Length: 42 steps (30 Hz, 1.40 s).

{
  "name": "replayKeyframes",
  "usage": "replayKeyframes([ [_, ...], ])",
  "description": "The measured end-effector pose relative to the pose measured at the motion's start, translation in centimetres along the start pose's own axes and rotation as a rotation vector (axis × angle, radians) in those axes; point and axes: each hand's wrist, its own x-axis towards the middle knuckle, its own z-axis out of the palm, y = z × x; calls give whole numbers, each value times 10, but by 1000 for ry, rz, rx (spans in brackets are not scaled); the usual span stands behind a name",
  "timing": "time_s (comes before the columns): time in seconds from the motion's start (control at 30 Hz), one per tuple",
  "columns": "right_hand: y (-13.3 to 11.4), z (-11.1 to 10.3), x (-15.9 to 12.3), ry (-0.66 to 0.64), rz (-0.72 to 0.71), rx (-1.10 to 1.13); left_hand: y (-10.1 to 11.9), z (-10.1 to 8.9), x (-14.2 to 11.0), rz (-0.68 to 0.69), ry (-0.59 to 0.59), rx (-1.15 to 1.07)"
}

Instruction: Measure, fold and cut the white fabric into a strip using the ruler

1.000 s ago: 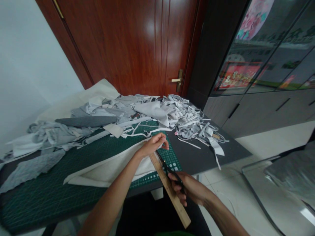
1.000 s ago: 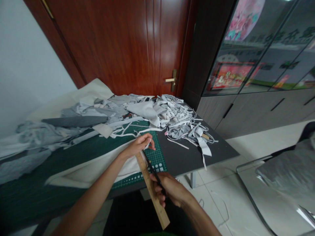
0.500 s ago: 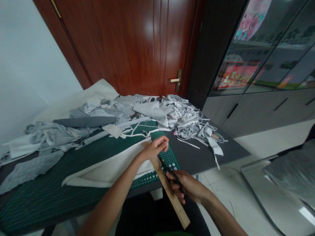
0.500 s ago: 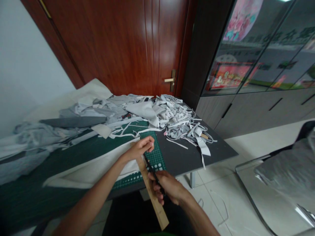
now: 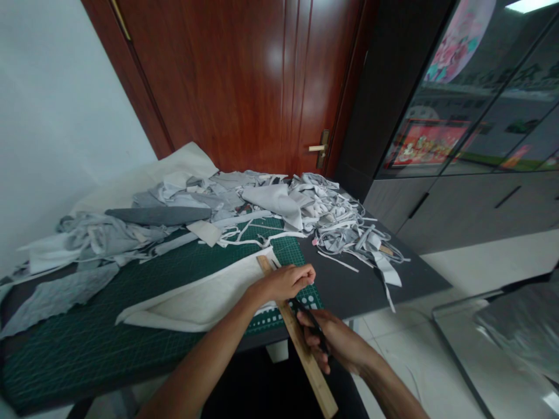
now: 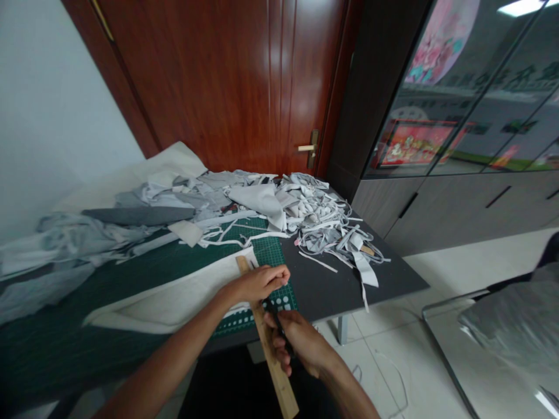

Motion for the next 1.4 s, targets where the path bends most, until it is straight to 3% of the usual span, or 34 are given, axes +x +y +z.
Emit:
replayKeyframes([
  [0.4, -2, 5, -1, 34, 27, 21, 0, 1, 2, 10, 24, 63],
  [0.73, 0, 1, -1, -15, -15, 18, 4, 2, 1, 13, 53, 67],
  [1.4, 5, -2, 1, -19, -11, 67, -5, 6, 4, 34, 112, -56],
])
